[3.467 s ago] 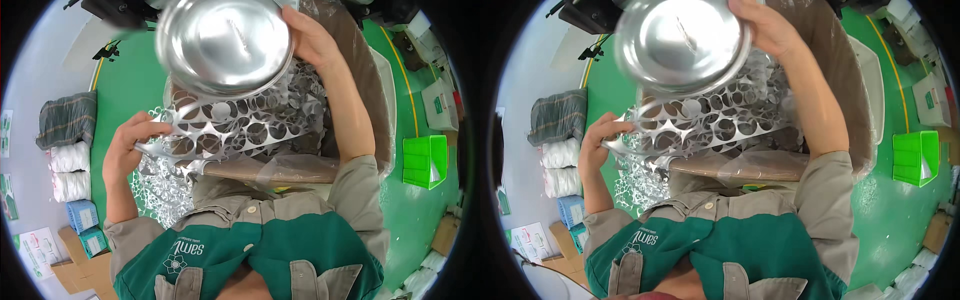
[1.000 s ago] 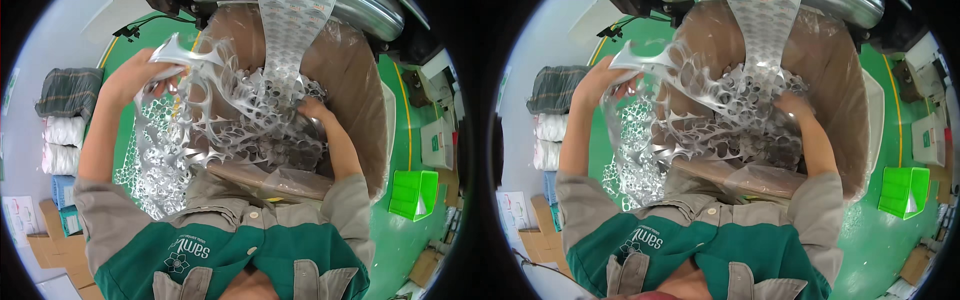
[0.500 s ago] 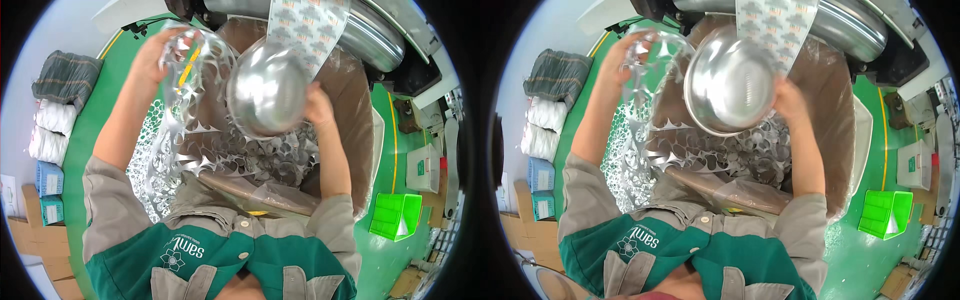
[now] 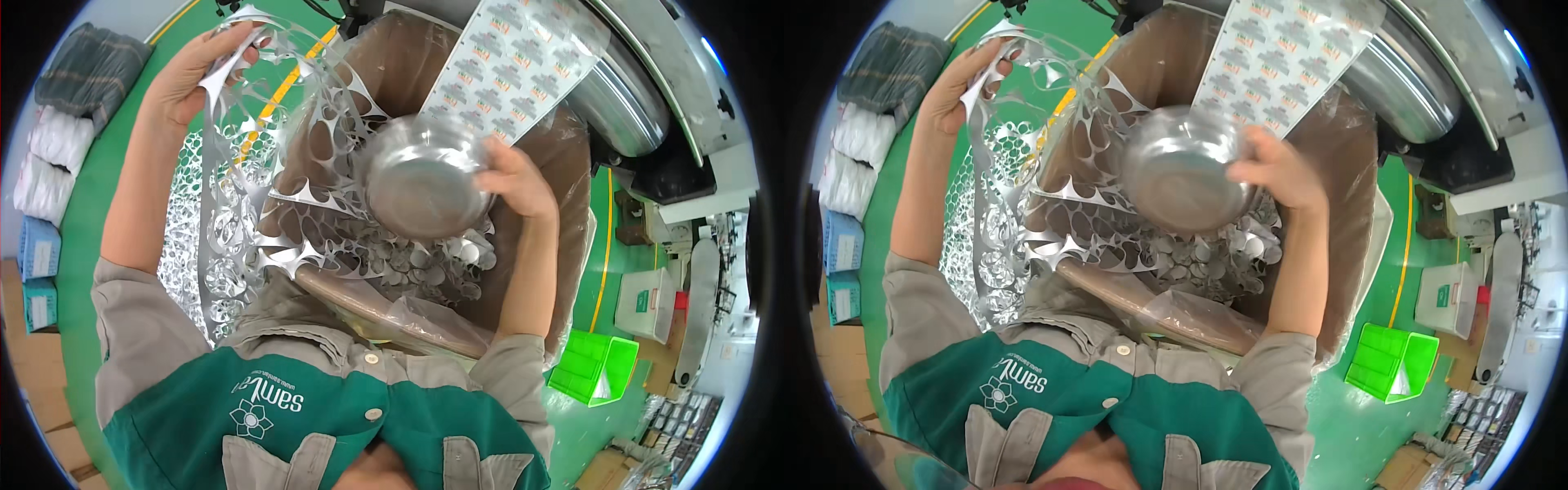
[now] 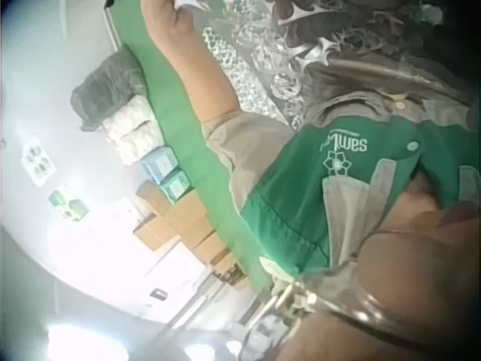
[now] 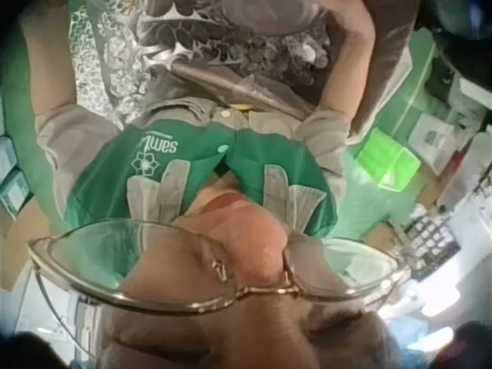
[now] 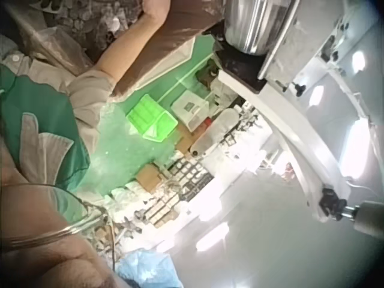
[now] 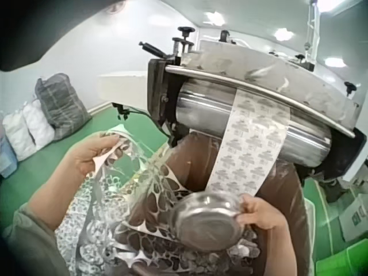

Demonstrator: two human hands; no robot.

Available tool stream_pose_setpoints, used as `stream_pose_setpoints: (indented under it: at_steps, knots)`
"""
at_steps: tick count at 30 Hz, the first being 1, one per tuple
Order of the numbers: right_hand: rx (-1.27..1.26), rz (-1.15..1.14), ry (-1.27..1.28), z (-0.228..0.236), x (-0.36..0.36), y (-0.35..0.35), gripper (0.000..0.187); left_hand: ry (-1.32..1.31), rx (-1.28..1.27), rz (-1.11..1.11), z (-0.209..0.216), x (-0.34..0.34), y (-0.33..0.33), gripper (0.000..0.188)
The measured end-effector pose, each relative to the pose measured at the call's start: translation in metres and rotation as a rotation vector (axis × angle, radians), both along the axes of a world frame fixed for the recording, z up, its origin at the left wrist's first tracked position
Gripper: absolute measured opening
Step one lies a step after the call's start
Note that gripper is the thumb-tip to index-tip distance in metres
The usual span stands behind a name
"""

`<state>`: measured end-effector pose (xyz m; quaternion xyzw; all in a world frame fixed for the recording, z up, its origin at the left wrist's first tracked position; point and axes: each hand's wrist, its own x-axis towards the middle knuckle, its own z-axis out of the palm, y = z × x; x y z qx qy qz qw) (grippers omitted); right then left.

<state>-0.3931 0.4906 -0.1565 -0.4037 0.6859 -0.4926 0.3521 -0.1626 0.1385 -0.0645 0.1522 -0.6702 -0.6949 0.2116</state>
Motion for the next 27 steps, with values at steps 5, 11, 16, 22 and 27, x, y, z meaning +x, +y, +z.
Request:
stream_pose_setpoints:
  at_steps: [5,11,16,22,27]
  knots:
    - [-0.805,-0.386,-0.769,-0.051,-0.032,0.014,0.063,0.152,0.076,-0.002,0.005,0.02,-0.022,0.047]
    - [0.245,-1.068,-0.62,-0.238,-0.05,0.076,0.046,0.359,0.314,0.036,0.029,0.101,-0.089,0.048]
    - [0.94,-0.215,0.647,-0.212,-0.022,0.034,0.043,-0.823,-0.387,0.402,-0.026,0.201,-0.198,0.036]
    - [0.956,-0.181,0.726,-0.178,-0.029,0.034,0.047,-0.279,-1.51,0.168,-0.04,0.052,-0.019,0.051]
    - [0.56,-0.271,0.884,-0.081,-0.021,-0.003,0.046,-0.488,-1.849,-0.518,-0.082,-0.026,0.096,0.071]
